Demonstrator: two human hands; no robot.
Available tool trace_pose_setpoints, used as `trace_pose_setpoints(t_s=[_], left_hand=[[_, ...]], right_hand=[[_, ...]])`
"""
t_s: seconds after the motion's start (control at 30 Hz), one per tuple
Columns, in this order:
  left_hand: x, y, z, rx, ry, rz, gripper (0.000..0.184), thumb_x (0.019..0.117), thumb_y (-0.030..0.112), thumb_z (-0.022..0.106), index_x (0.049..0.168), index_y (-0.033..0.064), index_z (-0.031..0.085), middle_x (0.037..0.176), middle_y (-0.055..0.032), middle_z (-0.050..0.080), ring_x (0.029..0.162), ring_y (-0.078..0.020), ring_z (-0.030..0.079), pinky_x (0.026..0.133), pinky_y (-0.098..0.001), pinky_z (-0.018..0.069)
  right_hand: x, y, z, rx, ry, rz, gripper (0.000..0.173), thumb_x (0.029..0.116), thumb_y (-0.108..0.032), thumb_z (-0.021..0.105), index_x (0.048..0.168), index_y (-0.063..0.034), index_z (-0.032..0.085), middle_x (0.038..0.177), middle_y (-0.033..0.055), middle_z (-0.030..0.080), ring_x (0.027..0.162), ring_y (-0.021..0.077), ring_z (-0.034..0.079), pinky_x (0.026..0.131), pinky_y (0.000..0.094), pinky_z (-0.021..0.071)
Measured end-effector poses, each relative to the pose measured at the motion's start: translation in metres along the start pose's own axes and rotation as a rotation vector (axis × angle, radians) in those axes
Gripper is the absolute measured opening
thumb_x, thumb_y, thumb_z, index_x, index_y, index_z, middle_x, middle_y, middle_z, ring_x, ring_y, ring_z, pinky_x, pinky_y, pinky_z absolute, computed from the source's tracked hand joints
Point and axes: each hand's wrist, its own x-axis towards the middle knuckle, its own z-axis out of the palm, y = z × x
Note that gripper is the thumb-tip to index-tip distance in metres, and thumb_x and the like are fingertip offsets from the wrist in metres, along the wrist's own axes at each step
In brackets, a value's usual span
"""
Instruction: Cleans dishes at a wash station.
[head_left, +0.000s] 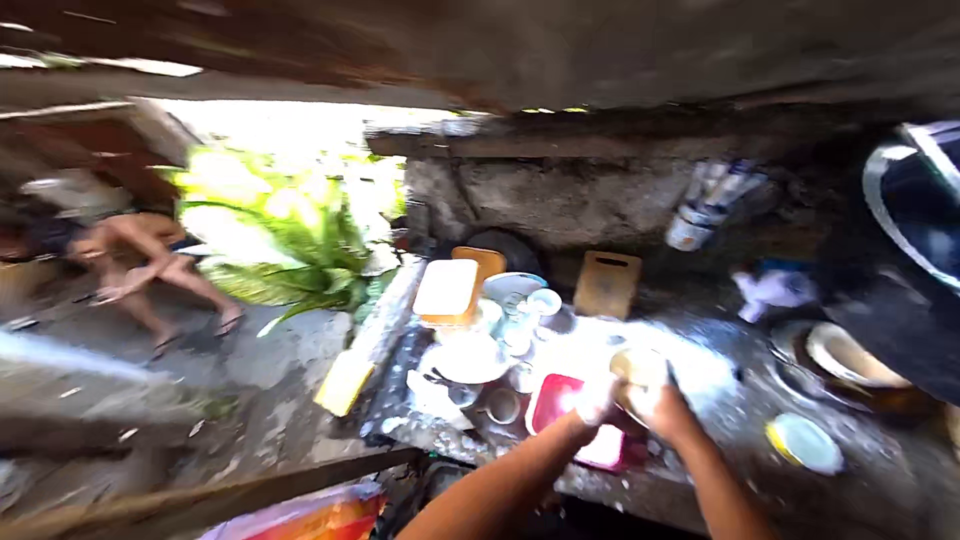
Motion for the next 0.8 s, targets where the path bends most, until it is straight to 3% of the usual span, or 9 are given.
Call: trace_pose_setpoints(t_s=[0.07,0.13,0.23,0.3,0.37,0.43,0.57,0.7,0.8], left_hand=[[0.007,0.0,-0.006,0.117,0.027,0.078,0.056,0.1124,0.039,0.029,0.128,-0.0058,0.059,0.103,-0.021,0.069,0.086,-0.0256,0.069,0.077,-0.0464,0.0602],[0.014,-0.009,-0.013,0.106,0.083,0.129,0.059,0.1133,0.038,0.021,0.121,-0.0056,0.06,0.093,-0.0159,0.069,0.076,-0.0213,0.069,0.068,-0.0422,0.0614],[0.016,-0.02,-0.012,0.003,0.145,0.084,0.053,0.1145,0.034,0.021,0.132,-0.0061,0.051,0.097,-0.0173,0.071,0.072,-0.0221,0.072,0.061,-0.0389,0.0631],[0.018,-0.029,-0.007,-0.022,0.11,0.038,0.049,0.1148,0.032,0.022,0.135,-0.0043,0.049,0.099,-0.0179,0.071,0.072,-0.0231,0.073,0.061,-0.0382,0.0631],[0.02,-0.029,0.003,-0.018,0.024,0.003,0.05,0.1147,0.033,0.021,0.133,-0.004,0.05,0.097,-0.0184,0.072,0.069,-0.0241,0.072,0.06,-0.0384,0.0629],[0.024,-0.02,0.012,0.049,-0.071,-0.034,0.057,0.1142,0.038,0.019,0.131,-0.003,0.054,0.096,-0.0181,0.072,0.069,-0.0246,0.072,0.06,-0.039,0.0626],[0.031,-0.009,0.019,0.174,-0.112,-0.036,0.063,0.1134,0.042,0.014,0.128,-0.0028,0.055,0.095,-0.0184,0.071,0.07,-0.0251,0.071,0.06,-0.0411,0.062],[0.037,-0.023,-0.006,0.265,0.017,0.009,0.055,0.1146,0.036,0.019,0.149,0.0002,0.043,0.122,-0.024,0.064,0.093,-0.0284,0.071,0.075,-0.0462,0.0622],[0.032,-0.037,-0.006,0.127,0.013,-0.016,0.053,0.1145,0.037,0.022,0.152,0.0037,0.037,0.108,-0.0222,0.069,0.073,-0.0285,0.073,0.059,-0.0439,0.0632]], right_hand=[[-0.007,-0.006,-0.007,-0.157,-0.315,-0.023,0.071,0.1051,-0.044,0.052,0.16,-0.0043,0.032,0.15,0.0208,0.053,0.141,0.0331,0.051,0.118,0.0534,0.0392],[-0.006,0.0,-0.014,-0.296,-0.477,-0.158,0.059,0.1096,-0.044,0.039,0.151,-0.0032,0.048,0.154,0.0196,0.05,0.145,0.0333,0.047,0.12,0.0532,0.036],[0.001,0.016,-0.033,-0.454,-0.486,-0.248,0.045,0.1083,-0.037,0.046,0.128,-0.0038,0.069,0.139,0.0258,0.06,0.139,0.0417,0.048,0.12,0.0571,0.0326],[0.005,0.013,-0.039,-0.58,-0.478,-0.04,0.04,0.1052,-0.026,0.053,0.128,0.0029,0.067,0.142,0.0305,0.056,0.142,0.0464,0.044,0.12,0.0609,0.0299],[0.009,0.004,-0.032,-0.636,-0.39,0.162,0.033,0.1019,-0.009,0.05,0.125,0.0116,0.063,0.136,0.0335,0.057,0.132,0.0494,0.052,0.11,0.0657,0.04],[0.01,0.001,-0.024,-0.57,-0.359,0.227,0.033,0.1029,-0.008,0.047,0.127,0.0107,0.06,0.132,0.0308,0.061,0.126,0.0462,0.058,0.103,0.063,0.0469],[0.017,-0.016,-0.013,-0.241,-0.357,0.255,0.036,0.1052,-0.008,0.046,0.134,0.0121,0.054,0.134,0.0317,0.059,0.13,0.043,0.056,0.11,0.0561,0.0431],[0.017,0.003,-0.02,-0.486,-0.7,-0.059,0.035,0.1041,-0.022,0.052,0.107,0.0096,0.067,0.116,0.0312,0.067,0.117,0.0486,0.062,0.098,0.0682,0.046],[0.015,0.008,-0.033,-0.783,-0.704,0.007,0.036,0.0988,-0.013,0.056,0.121,0.015,0.064,0.143,0.0365,0.051,0.141,0.0537,0.04,0.116,0.0703,0.0275]])
